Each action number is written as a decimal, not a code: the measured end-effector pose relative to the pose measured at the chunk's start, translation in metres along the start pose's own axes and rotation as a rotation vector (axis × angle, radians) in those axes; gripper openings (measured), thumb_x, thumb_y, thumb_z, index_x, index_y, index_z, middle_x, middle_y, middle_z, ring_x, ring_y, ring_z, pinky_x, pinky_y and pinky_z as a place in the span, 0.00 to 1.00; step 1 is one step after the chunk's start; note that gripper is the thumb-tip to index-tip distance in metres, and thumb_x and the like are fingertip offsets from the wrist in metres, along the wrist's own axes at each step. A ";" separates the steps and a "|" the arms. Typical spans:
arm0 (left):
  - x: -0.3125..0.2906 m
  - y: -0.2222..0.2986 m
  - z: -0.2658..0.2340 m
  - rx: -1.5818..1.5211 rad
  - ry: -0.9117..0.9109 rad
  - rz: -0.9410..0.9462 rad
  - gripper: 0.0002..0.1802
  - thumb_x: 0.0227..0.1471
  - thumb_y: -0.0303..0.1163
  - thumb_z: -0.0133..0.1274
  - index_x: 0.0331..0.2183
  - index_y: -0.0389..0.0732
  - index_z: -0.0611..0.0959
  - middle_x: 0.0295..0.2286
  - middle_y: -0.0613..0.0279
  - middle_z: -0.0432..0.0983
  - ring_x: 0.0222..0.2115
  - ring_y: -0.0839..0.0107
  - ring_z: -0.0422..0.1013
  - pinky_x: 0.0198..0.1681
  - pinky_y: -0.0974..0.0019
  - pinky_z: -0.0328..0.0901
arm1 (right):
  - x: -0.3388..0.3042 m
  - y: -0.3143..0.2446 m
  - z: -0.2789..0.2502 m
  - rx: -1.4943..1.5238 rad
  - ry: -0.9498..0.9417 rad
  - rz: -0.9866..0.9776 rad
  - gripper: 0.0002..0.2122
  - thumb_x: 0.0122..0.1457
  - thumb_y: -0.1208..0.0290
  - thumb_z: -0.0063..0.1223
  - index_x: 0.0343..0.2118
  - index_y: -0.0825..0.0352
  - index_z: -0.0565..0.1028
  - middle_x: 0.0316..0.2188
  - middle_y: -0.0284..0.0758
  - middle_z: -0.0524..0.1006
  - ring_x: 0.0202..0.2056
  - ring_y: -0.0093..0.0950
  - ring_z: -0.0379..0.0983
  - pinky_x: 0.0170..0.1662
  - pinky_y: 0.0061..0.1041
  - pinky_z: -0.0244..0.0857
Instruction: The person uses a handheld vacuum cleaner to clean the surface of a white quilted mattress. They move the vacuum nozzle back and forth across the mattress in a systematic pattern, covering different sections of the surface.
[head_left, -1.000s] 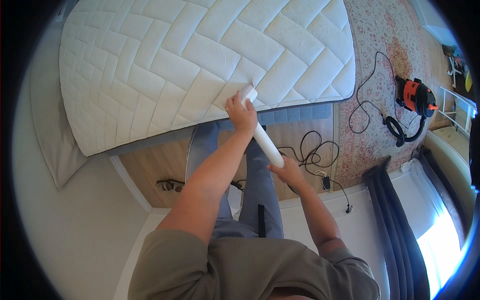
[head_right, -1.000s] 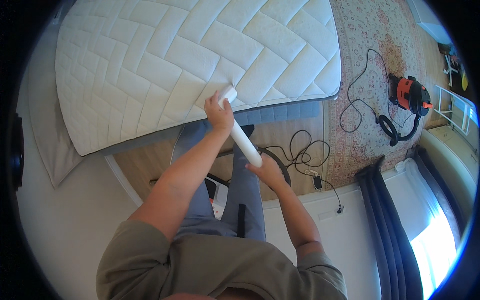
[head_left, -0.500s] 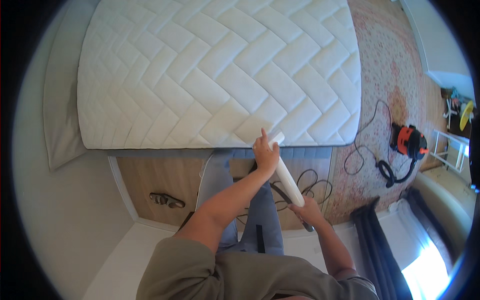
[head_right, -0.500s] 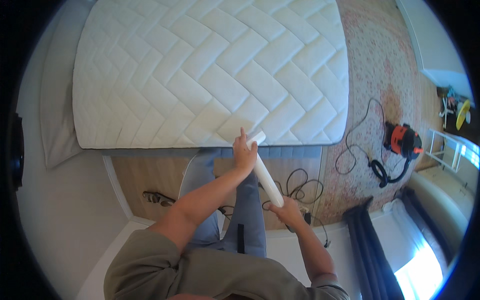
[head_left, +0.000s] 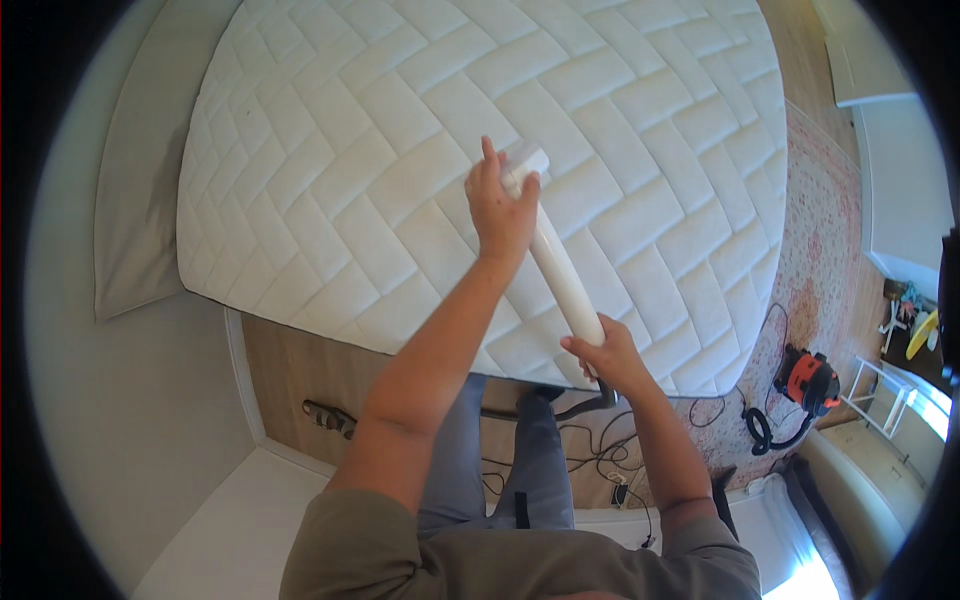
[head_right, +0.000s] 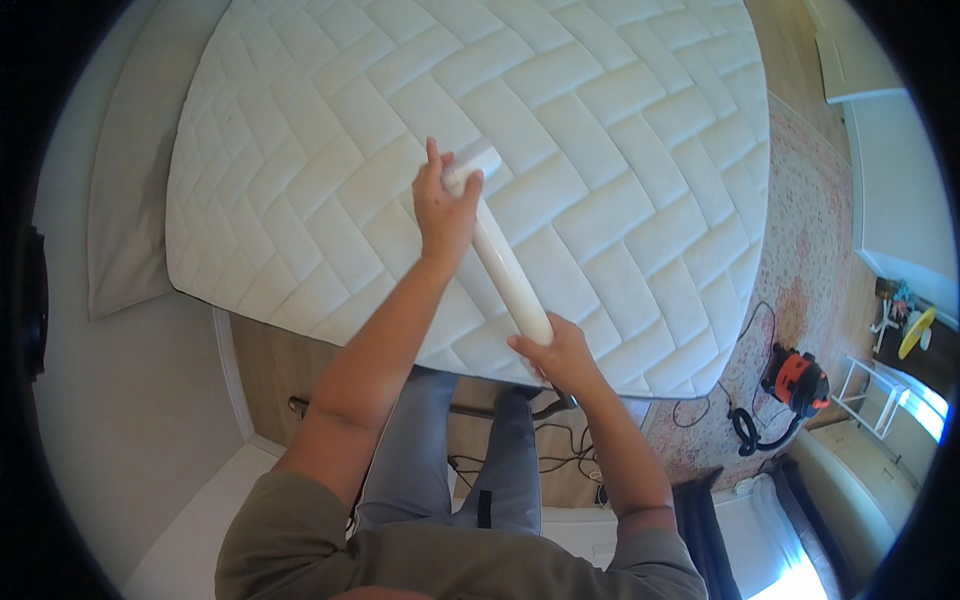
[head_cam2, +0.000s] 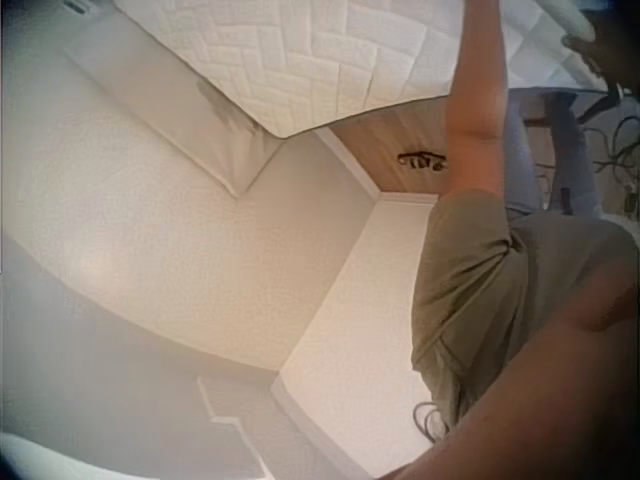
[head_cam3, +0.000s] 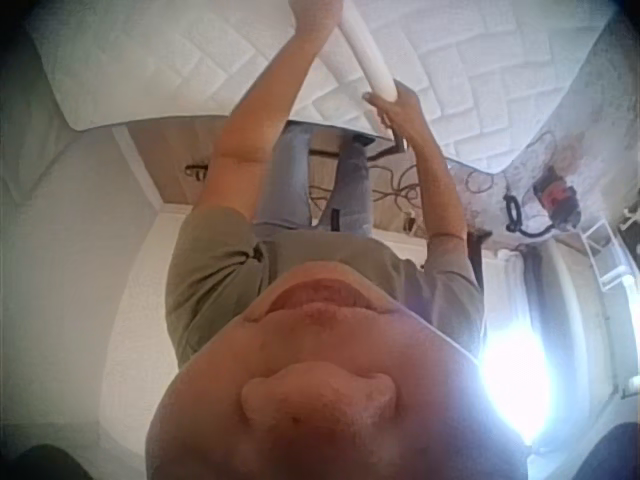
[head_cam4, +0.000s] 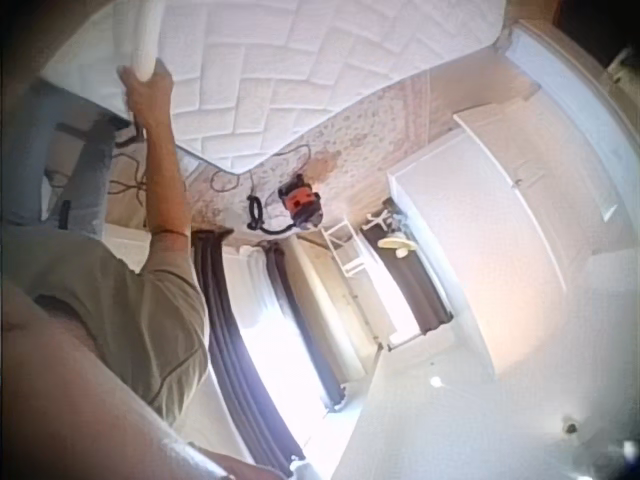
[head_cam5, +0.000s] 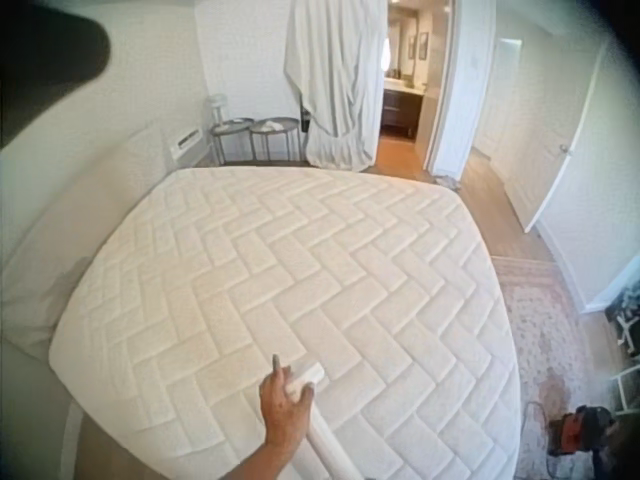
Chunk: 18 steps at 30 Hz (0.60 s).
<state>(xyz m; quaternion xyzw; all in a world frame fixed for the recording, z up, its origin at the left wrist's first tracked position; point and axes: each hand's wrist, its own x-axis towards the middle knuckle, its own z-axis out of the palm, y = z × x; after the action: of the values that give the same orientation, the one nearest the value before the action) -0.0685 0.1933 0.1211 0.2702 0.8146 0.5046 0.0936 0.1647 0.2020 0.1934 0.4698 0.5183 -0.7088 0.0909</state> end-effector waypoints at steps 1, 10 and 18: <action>0.030 -0.008 -0.008 0.003 0.018 0.012 0.46 0.49 0.32 0.62 0.65 0.32 0.60 0.48 0.50 0.73 0.52 0.52 0.63 0.60 0.53 0.56 | 0.021 -0.020 0.013 0.000 0.004 -0.027 0.16 0.55 0.67 0.67 0.38 0.73 0.73 0.17 0.30 0.71 0.14 0.18 0.65 0.17 0.21 0.59; 0.273 -0.099 -0.039 0.003 0.114 0.092 0.43 0.46 0.37 0.65 0.60 0.32 0.69 0.44 0.55 0.76 0.46 0.55 0.69 0.53 0.57 0.63 | 0.208 -0.164 0.104 0.038 -0.024 -0.151 0.15 0.57 0.64 0.64 0.36 0.71 0.72 0.16 0.31 0.70 0.14 0.21 0.67 0.16 0.22 0.61; 0.450 -0.183 -0.024 0.264 0.143 0.159 0.38 0.48 0.37 0.66 0.56 0.29 0.73 0.42 0.43 0.76 0.42 0.52 0.74 0.48 0.59 0.70 | 0.346 -0.249 0.132 0.050 -0.020 -0.247 0.22 0.55 0.56 0.66 0.35 0.75 0.74 0.14 0.33 0.71 0.12 0.22 0.67 0.15 0.23 0.61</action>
<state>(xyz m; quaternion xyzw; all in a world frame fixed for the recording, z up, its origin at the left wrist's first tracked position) -0.5183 0.3528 0.0272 0.3072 0.8545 0.4168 -0.0415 -0.2519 0.3286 0.0949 0.3973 0.5536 -0.7319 -0.0038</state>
